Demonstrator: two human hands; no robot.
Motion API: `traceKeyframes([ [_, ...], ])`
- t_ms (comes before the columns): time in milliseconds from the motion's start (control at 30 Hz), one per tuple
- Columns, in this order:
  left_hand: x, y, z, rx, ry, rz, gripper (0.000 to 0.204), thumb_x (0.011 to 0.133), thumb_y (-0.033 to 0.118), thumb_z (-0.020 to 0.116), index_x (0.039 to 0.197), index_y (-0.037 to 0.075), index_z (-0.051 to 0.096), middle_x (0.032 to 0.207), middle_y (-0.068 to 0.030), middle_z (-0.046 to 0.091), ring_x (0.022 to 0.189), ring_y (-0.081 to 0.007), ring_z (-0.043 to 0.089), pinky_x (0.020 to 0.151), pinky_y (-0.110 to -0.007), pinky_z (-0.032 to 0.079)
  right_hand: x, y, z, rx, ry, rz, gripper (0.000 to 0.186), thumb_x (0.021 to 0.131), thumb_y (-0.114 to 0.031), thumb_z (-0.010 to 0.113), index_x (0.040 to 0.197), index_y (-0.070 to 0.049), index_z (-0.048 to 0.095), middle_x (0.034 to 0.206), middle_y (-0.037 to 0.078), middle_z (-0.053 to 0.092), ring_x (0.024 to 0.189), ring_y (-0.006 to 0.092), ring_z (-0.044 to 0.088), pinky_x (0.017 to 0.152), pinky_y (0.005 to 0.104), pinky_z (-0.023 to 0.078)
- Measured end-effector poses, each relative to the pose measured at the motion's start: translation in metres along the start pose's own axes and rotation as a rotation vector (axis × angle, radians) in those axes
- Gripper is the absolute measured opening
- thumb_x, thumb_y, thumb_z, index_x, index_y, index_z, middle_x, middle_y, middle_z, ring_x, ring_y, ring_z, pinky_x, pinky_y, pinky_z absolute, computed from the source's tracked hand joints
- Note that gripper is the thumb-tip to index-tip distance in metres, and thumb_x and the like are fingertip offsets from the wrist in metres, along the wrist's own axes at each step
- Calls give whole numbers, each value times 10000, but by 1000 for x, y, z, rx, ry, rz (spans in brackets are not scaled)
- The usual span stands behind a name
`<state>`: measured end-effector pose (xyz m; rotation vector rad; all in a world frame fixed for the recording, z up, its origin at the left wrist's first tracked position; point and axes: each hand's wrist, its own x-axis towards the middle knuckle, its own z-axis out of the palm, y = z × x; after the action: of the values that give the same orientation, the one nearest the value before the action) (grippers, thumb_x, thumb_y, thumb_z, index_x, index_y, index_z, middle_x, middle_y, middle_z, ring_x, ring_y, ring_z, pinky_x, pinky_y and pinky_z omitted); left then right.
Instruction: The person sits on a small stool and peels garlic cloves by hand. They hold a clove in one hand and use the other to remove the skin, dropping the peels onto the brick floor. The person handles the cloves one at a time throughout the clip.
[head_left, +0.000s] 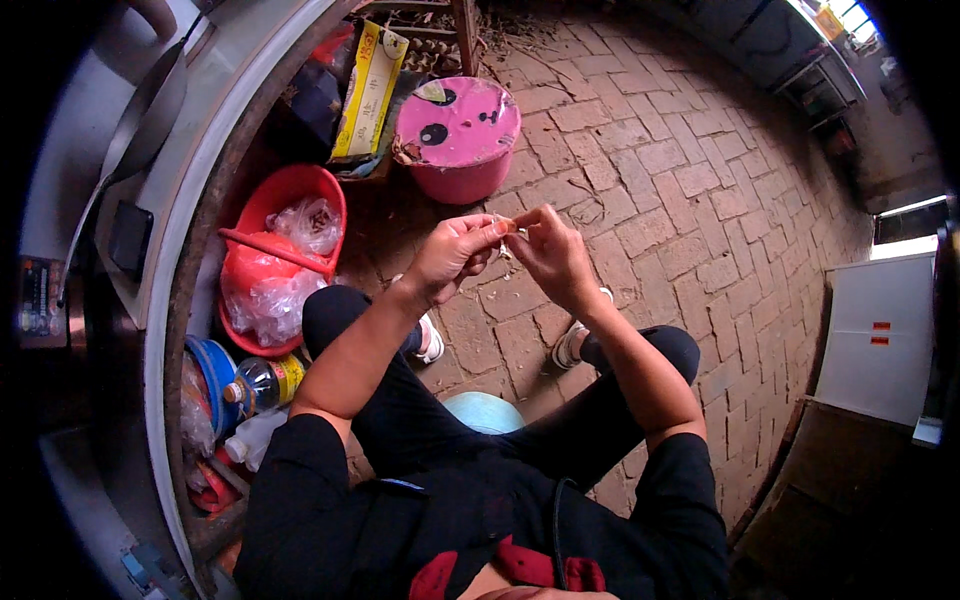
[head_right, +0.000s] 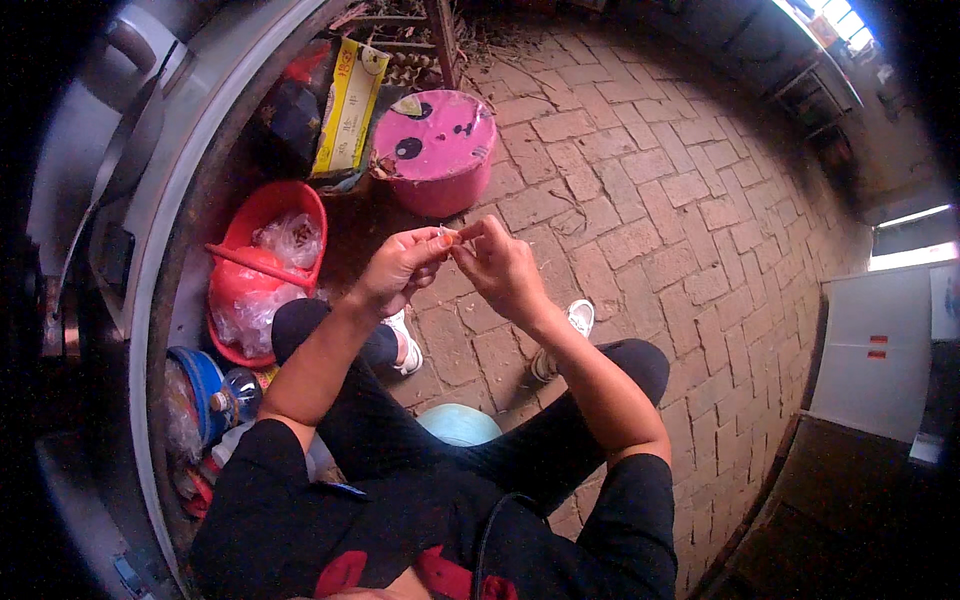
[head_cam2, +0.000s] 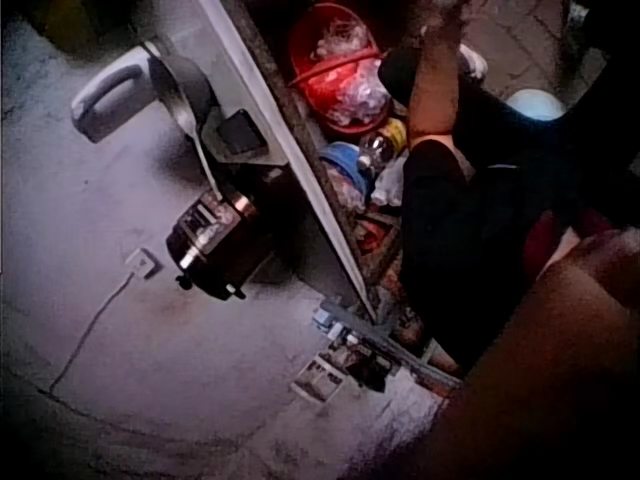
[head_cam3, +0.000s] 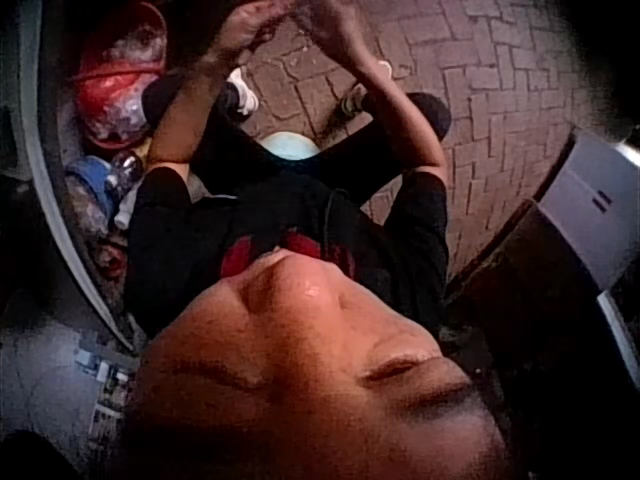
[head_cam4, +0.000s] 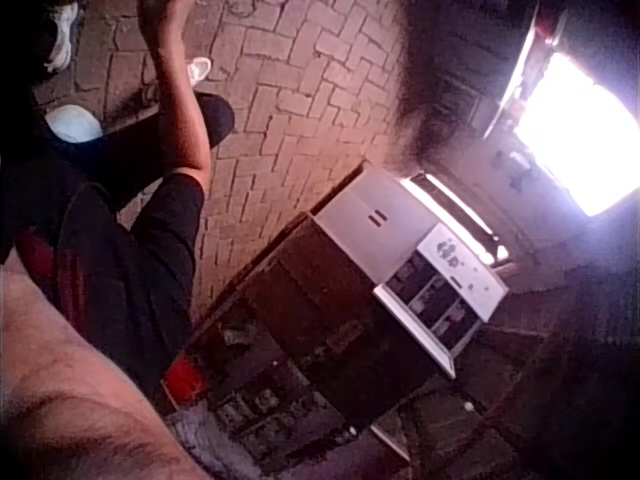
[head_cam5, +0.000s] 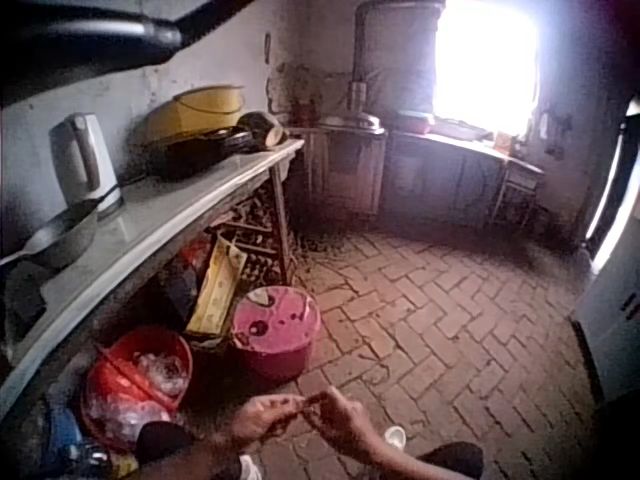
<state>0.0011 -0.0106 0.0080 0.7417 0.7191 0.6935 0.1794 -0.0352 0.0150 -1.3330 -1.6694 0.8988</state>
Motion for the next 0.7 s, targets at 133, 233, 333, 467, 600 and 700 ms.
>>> traceKeyframes([
  [133, 0, 3, -3, 69, 11, -3, 180, 932, 227, 567, 966, 55, 606, 650, 98, 421, 471, 18, 299, 402, -155, 212, 3, 9, -4, -1, 1, -62, 129, 839, -154, 653, 921, -60, 621, 558, 102, 542, 472, 184, 528, 474, 314, 416],
  [233, -2, 7, -7, 103, 1, -8, 183, 933, 235, 565, 929, 58, 612, 638, 103, 413, 469, 16, 291, 403, -157, 212, 3, 0, -12, -106, -35, -79, 110, 827, -150, 649, 897, -65, 644, 607, 129, 589, 522, 220, 594, 500, 324, 452],
  [333, -2, 8, -10, 145, -13, -24, 194, 932, 250, 567, 902, 65, 617, 631, 107, 410, 469, 13, 284, 405, -161, 211, 2, -2, -13, -215, -30, -171, 111, 804, -139, 649, 892, -72, 652, 645, 135, 617, 567, 259, 627, 516, 343, 478],
  [467, -3, 10, -9, 168, -27, -35, 199, 931, 263, 567, 894, 75, 623, 630, 107, 409, 473, 9, 285, 409, -165, 208, 2, -2, -13, -248, -32, -260, 97, 776, -130, 646, 861, -84, 649, 681, 126, 636, 619, 284, 642, 529, 373, 497],
  [600, -2, 8, -10, 202, -39, -55, 204, 932, 268, 563, 894, 78, 626, 629, 108, 404, 480, 6, 287, 414, -168, 211, 1, 6, -9, -363, 16, -384, 54, 766, -124, 641, 807, -97, 618, 671, 97, 637, 606, 256, 643, 520, 367, 494],
  [700, -3, 7, -9, 217, -35, -62, 214, 932, 278, 562, 896, 78, 627, 627, 110, 396, 484, 4, 287, 419, -171, 216, 0, 6, -4, -392, 56, -418, 49, 767, -120, 634, 784, -101, 592, 658, 82, 633, 596, 248, 641, 513, 363, 492],
])
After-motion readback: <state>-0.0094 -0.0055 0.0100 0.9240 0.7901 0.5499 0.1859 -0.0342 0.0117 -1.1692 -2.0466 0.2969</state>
